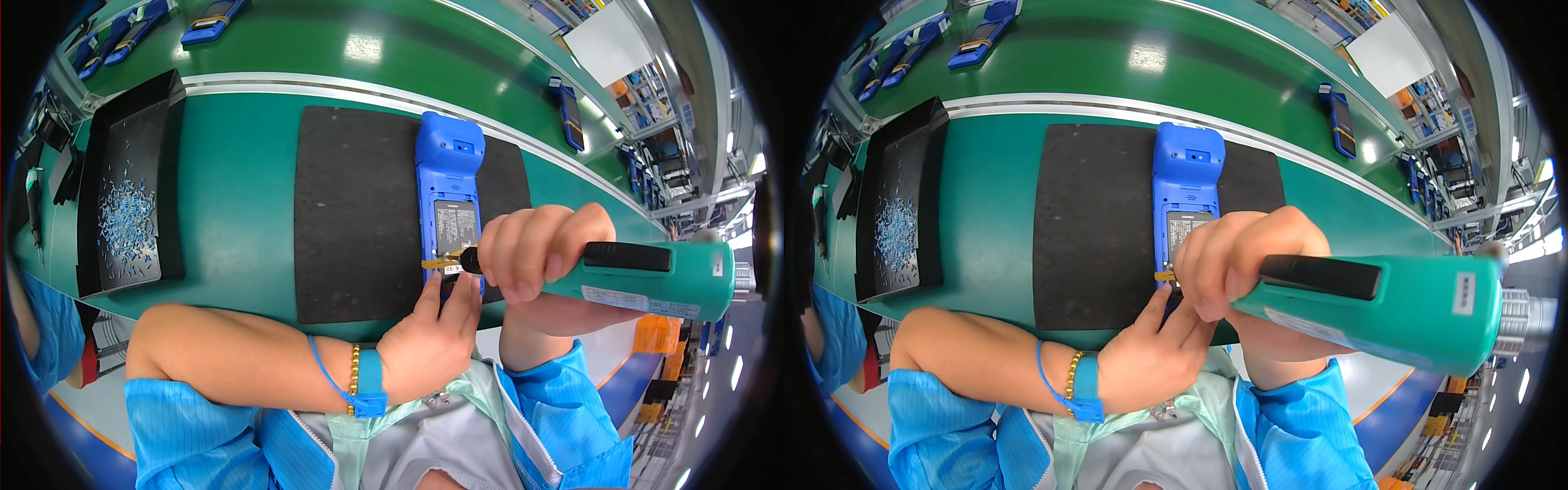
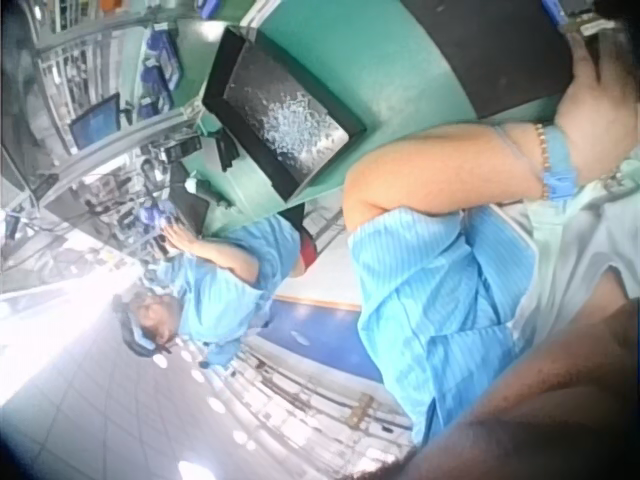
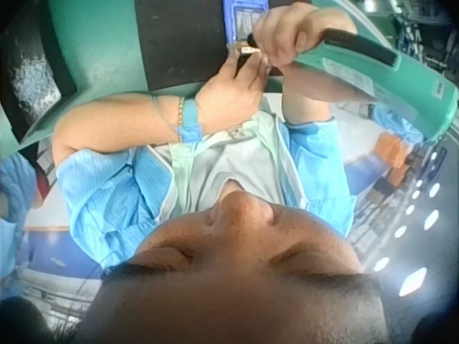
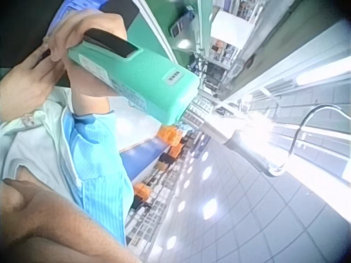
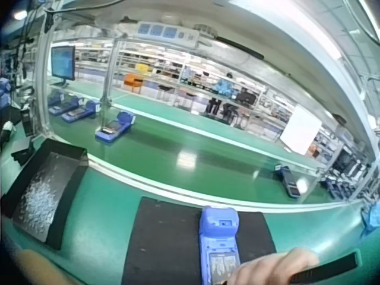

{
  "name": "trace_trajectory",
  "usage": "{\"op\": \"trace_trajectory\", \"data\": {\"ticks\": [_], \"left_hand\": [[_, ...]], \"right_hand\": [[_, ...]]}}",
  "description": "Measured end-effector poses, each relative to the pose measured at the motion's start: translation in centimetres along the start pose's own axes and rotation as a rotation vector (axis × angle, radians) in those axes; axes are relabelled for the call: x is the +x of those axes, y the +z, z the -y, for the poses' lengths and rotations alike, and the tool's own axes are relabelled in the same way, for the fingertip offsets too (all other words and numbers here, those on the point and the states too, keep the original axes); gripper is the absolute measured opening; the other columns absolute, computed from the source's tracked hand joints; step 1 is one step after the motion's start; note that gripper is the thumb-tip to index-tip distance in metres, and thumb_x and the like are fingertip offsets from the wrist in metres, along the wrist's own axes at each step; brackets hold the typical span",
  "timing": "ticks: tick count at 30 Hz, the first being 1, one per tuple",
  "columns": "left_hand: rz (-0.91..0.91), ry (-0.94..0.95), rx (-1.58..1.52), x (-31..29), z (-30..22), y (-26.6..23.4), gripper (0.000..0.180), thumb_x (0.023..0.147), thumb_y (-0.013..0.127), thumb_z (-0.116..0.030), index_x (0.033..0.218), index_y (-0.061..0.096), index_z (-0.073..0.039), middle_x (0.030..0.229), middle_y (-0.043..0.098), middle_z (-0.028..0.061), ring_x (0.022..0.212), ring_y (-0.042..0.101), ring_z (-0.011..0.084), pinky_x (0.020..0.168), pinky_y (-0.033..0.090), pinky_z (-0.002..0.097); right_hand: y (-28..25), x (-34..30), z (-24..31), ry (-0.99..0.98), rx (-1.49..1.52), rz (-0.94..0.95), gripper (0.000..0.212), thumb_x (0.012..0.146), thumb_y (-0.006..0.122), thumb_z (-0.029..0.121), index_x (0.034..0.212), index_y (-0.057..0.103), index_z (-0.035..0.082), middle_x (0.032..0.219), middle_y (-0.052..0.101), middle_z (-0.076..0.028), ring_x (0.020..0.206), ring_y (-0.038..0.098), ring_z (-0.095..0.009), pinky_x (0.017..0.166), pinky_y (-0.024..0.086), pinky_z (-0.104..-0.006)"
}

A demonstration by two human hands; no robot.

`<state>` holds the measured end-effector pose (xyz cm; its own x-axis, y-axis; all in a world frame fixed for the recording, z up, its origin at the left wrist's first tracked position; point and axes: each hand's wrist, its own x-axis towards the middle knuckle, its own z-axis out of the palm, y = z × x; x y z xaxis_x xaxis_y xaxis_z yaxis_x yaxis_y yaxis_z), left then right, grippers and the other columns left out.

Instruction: Assembling handheld electronic devices by installing components and driving screws with an electric screwdriver.

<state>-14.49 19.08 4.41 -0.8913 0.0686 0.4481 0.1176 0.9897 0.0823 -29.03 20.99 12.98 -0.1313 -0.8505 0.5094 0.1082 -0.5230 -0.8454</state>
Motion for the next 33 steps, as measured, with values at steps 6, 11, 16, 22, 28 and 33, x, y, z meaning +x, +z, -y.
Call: {"op": "trace_trajectory", "data": {"ticks": [6,11,16,22,28,33], "left_hand": [[-0.111,0.090,-0.093,-1.5,-2.1,-0.3,0.045,0.080,0.058,-0.027,0.106,0.073,0.006,0.115,0.067,0.0230,0.117,0.059,0.0364,0.094,0.051,0.0462],[-0.104,0.047,-0.084,-1.5,-2.0,-0.9,0.040,0.078,0.060,-0.023,0.105,0.072,0.004,0.111,0.068,0.0181,0.113,0.062,0.0325,0.094,0.050,0.0548],[-0.031,-0.028,-0.078,-1.5,-2.2,-0.5,0.046,0.078,0.060,-0.024,0.112,0.071,0.005,0.117,0.066,0.0195,0.115,0.059,0.0335,0.098,0.043,0.0687],[0.061,-0.048,-0.125,-1.4,-1.7,-0.4,0.047,0.078,0.061,-0.024,0.113,0.070,0.006,0.117,0.064,0.0181,0.116,0.059,0.0331,0.098,0.043,0.0688],[0.060,-0.049,-0.144,-1.4,-1.5,-0.3,0.048,0.078,0.060,-0.023,0.115,0.069,0.007,0.117,0.065,0.0191,0.116,0.059,0.0331,0.098,0.044,0.0671],[0.088,-0.032,-0.161,-1.5,-1.4,-0.3,0.046,0.078,0.061,-0.023,0.110,0.070,0.009,0.116,0.065,0.0205,0.118,0.059,0.0335,0.098,0.045,0.0672]], "right_hand": [[-0.7,-1.8,1.3,-0.051,-0.005,-0.003,0.057,0.096,0.050,0.066,0.087,0.045,0.009,0.068,0.057,-0.005,0.051,0.053,-0.018,0.047,0.041,-0.0323],[0.0,-3.0,1.7,0.010,0.065,-0.040,0.058,0.098,0.046,0.064,0.083,0.046,0.008,0.063,0.057,-0.007,0.049,0.053,-0.018,0.045,0.042,-0.0336],[0.8,-3.3,1.1,0.036,0.033,-0.037,0.056,0.099,0.046,0.061,0.081,0.046,0.007,0.062,0.058,-0.007,0.047,0.054,-0.018,0.044,0.042,-0.0342],[1.4,-3.3,1.3,0.102,0.036,-0.045,0.041,0.101,0.052,0.041,0.081,0.049,0.006,0.064,0.058,-0.010,0.051,0.054,-0.019,0.049,0.044,-0.0350],[1.3,-3.2,0.9,0.115,0.040,-0.032,0.027,0.101,0.058,0.023,0.082,0.052,0.004,0.066,0.059,-0.013,0.056,0.053,-0.019,0.055,0.046,-0.0354],[1.2,-3.2,0.5,0.117,0.036,-0.031,0.027,0.100,0.060,0.022,0.081,0.052,0.004,0.065,0.059,-0.012,0.055,0.053,-0.019,0.054,0.046,-0.0358]]}}
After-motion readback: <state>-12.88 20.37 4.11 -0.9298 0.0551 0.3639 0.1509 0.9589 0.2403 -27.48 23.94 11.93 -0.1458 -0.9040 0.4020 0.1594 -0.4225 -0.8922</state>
